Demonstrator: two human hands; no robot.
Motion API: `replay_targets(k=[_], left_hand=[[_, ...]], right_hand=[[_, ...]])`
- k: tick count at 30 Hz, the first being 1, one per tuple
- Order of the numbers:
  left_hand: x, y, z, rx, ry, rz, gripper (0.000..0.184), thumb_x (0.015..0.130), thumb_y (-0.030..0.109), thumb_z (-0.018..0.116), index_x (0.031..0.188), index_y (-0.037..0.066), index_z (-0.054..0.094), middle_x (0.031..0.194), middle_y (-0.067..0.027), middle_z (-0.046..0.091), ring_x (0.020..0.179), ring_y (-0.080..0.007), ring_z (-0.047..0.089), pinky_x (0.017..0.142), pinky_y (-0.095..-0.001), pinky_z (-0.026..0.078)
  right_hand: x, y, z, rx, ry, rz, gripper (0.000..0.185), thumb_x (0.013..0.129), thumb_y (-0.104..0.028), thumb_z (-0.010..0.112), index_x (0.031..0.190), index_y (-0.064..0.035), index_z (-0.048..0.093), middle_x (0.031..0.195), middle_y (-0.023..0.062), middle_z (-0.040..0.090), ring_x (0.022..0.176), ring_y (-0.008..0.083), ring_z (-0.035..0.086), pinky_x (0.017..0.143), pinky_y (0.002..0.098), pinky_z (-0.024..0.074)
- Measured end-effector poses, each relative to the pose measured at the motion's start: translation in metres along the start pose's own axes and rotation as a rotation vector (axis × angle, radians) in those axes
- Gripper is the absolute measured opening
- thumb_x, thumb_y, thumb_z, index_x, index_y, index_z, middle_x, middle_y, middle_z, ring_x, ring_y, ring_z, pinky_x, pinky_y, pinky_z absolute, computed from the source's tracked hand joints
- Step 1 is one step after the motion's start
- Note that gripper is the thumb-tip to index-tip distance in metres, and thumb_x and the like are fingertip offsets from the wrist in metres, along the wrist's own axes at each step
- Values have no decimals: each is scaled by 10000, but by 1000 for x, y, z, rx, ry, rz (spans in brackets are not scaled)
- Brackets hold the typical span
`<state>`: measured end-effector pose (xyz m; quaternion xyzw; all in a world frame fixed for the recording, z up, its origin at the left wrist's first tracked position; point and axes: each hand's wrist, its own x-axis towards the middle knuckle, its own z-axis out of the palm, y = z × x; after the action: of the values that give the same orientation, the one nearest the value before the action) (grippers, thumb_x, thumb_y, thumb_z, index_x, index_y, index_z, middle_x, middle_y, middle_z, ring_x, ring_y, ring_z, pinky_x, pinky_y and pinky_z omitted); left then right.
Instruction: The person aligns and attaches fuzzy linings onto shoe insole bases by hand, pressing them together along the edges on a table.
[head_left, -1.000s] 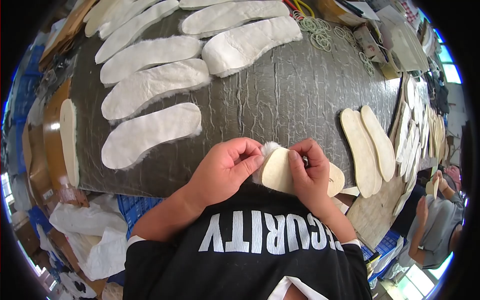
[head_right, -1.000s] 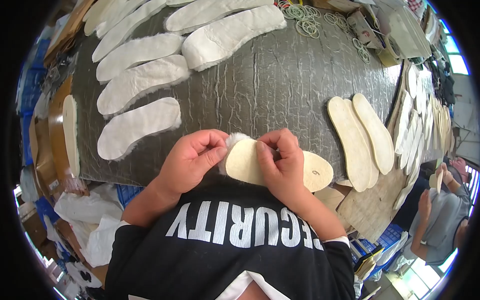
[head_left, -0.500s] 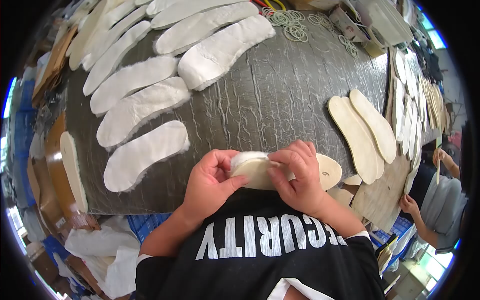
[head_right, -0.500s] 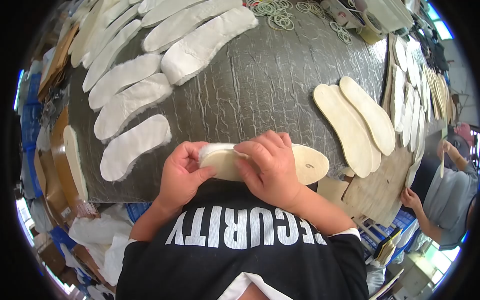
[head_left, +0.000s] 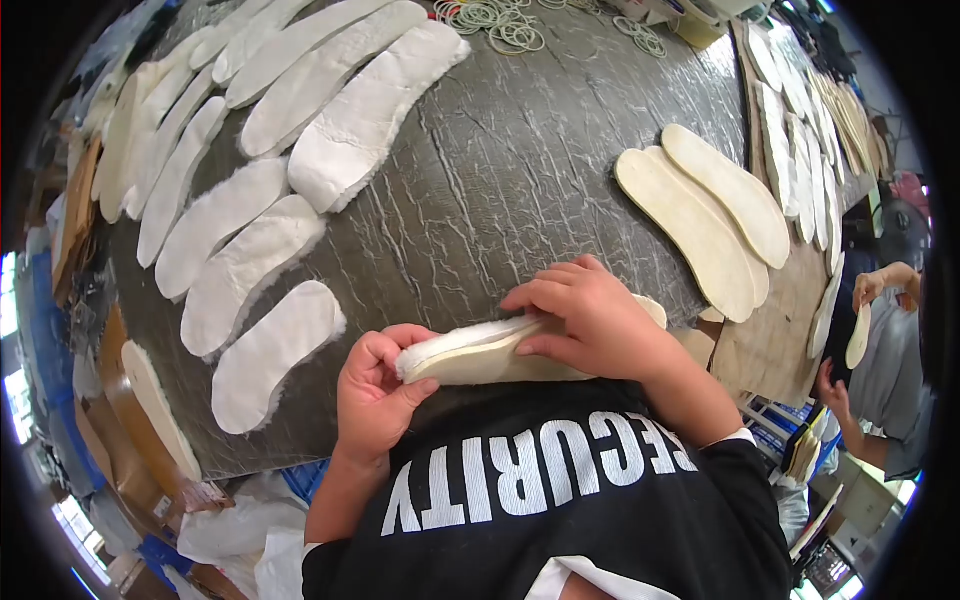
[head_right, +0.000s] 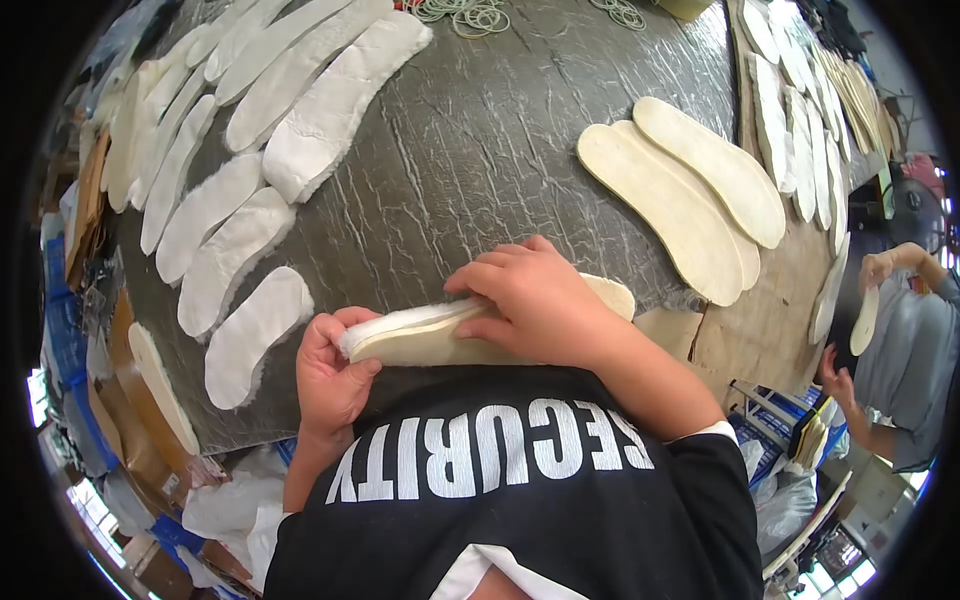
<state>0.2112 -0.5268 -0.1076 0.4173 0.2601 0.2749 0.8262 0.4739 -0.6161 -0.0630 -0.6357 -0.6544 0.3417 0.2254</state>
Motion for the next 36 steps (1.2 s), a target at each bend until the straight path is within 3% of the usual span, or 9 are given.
replay_targets(k=[9, 14, 17, 19, 21, 29, 32, 35, 36], left_hand=[[9, 10, 5, 159, 52, 9, 493, 859, 66, 783, 1262, 28, 503, 1131, -121, 627, 1030, -155, 609, 904, -291, 508], [13, 18, 9, 618, 140, -96, 160, 900, 98, 748, 984, -15, 673, 940, -9, 672, 848, -66, 591, 770, -232, 484], [18, 18, 4, 585, 186, -203, 139, 952, 111, 681, 1008, -14, 659, 937, -19, 670, 833, -70, 602, 757, -234, 494], [23, 17, -4, 303, 223, -292, 129, 969, 100, 649, 1027, -15, 642, 933, -27, 669, 826, -80, 617, 748, -239, 507], [27, 20, -12, 94, 257, -366, 120, 996, 90, 594, 1065, -7, 612, 938, -48, 669, 817, -108, 646, 737, -254, 535], [39, 44, -30, 103, 283, -264, 139, 1001, 106, 596, 1088, -2, 600, 985, -66, 670, 878, -131, 652, 790, -272, 542], [40, 37, -38, 268, 308, -179, 133, 1001, 101, 597, 1082, -4, 607, 984, -57, 670, 855, -127, 646, 769, -269, 534], [34, 39, -29, 915, 385, -33, 145, 982, 104, 620, 1076, -6, 618, 1037, -91, 662, 904, -197, 641, 803, -341, 531], [31, 39, -24, 1222, 353, 159, 154, 966, 109, 634, 1068, -6, 622, 1057, -101, 655, 925, -223, 632, 820, -368, 524]], right_hand=[[4, -3, 8, 12, -6, -28, 228, 814, -279, 769, 975, -128, 712, 869, 23, 668, 910, 228, 645, 858, 389, 421], [12, -4, 12, -36, -69, -38, 271, 788, -300, 786, 985, -134, 702, 854, 17, 628, 888, 239, 615, 836, 397, 404], [15, -8, -1, -117, -148, -79, 557, 704, -331, 844, 1197, -148, 660, 1101, 84, 643, 1063, 289, 606, 924, 433, 418], [8, -10, -5, -210, -163, -174, 775, 650, -349, 872, 1341, -166, 572, 1237, 127, 596, 1157, 312, 578, 976, 431, 421], [5, -11, -9, -268, -267, -202, 1050, 607, -318, 895, 1519, -176, 395, 1407, 196, 497, 1271, 363, 525, 1047, 463, 417], [16, 8, -17, 74, -350, -76, 805, 744, -90, 708, 1491, -105, 411, 1193, 176, 596, 1148, 376, 571, 992, 446, 471], [23, 3, -17, 198, -282, 168, 674, 781, -116, 668, 1428, -77, 484, 1181, 172, 622, 1156, 349, 589, 1000, 429, 471], [17, 13, -3, -226, 77, 10, 632, 798, -197, 730, 1387, -82, 533, 1292, 160, 586, 1263, 329, 532, 1058, 451, 417], [13, 7, -1, -286, 99, -60, 668, 784, -239, 756, 1395, -93, 530, 1350, 152, 552, 1311, 323, 490, 1076, 469, 394]])
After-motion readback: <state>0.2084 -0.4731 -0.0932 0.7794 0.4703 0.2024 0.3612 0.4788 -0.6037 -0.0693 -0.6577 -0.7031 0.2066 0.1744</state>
